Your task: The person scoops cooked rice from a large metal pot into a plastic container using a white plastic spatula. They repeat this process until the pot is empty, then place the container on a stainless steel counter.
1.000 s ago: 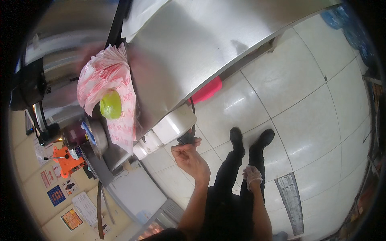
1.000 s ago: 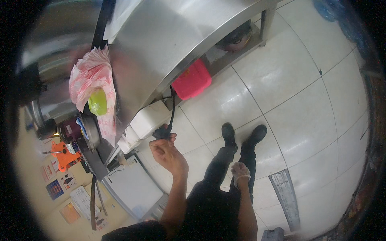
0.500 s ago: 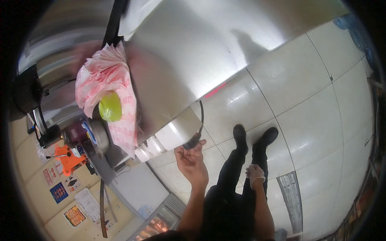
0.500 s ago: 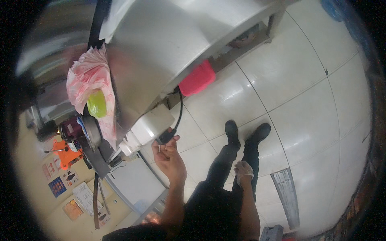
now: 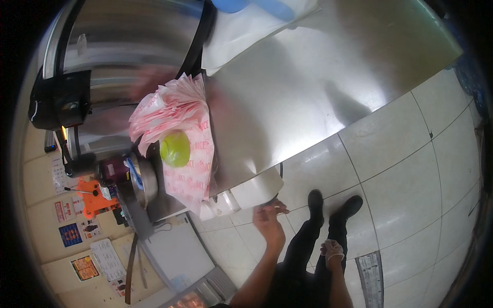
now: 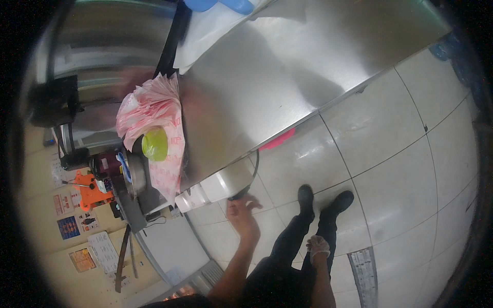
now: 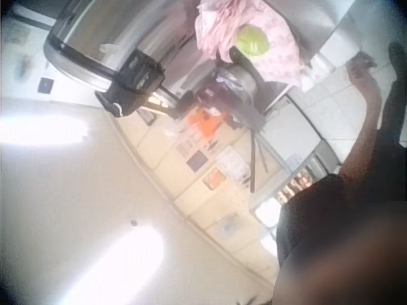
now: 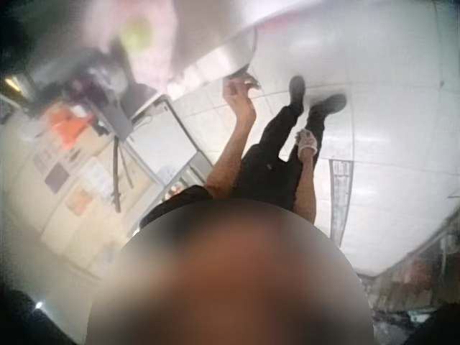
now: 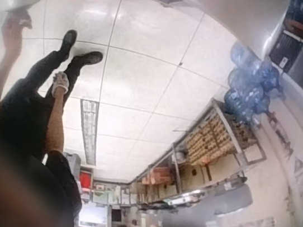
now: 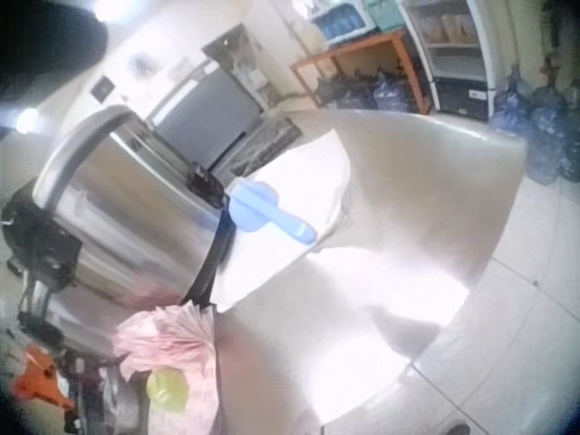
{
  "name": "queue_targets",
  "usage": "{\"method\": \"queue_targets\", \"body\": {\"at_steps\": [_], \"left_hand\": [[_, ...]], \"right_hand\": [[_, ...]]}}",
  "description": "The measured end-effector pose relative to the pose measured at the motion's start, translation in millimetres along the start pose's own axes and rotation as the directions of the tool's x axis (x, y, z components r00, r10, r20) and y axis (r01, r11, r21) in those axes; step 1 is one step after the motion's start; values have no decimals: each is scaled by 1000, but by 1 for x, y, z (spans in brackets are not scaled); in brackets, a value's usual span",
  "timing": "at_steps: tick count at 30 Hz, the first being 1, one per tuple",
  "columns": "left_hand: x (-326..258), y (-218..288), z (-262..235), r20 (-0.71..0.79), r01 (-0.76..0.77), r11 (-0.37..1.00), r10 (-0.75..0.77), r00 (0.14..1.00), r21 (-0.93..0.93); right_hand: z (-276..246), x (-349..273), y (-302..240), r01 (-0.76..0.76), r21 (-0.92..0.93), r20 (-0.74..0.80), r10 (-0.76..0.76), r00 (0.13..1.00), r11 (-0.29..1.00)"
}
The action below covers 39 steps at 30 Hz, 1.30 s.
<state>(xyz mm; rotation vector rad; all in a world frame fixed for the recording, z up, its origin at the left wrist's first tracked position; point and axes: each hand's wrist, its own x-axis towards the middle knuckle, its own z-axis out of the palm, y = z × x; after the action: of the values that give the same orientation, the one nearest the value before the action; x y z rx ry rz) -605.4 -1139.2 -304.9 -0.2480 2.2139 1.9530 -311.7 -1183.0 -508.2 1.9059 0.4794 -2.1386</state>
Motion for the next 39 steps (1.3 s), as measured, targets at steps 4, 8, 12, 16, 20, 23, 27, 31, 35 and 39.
{"method": "queue_targets", "body": {"at_steps": [4,8,12,16,20,23,27,31,35,39], "left_hand": [[1,-42,-30,391,-111,973,24,920,202],[3,-120,-83,548,20,845,-364,753,534],[39,-218,-151,555,-146,577,-639,532,804],[127,-327,-206,698,-623,398,-620,359,674],[261,-408,-211,649,-446,540,-271,711,714],[351,-429,-200,680,-662,-171,81,729,730],[414,-432,-194,540,-545,457,154,827,703],[433,-421,-209,453,-300,442,-297,840,846],[423,-383,-192,666,-547,652,85,741,526],[374,-300,-158,766,-645,726,269,584,237]], "right_hand": [[0,6,3,20,-170,-14,-22,1000,985],[2,11,14,59,-129,-45,-65,997,990],[14,12,27,57,-56,-104,-62,993,997],[34,12,34,196,103,-142,-181,973,975],[70,11,59,302,357,-305,-195,932,884],[110,7,101,302,344,-261,-219,940,889],[152,1,148,242,179,-240,-196,951,953],[179,-15,172,221,370,-309,-105,945,902],[200,-16,187,196,434,-280,-76,957,879],[218,-6,205,139,445,-209,-49,977,885]]}}
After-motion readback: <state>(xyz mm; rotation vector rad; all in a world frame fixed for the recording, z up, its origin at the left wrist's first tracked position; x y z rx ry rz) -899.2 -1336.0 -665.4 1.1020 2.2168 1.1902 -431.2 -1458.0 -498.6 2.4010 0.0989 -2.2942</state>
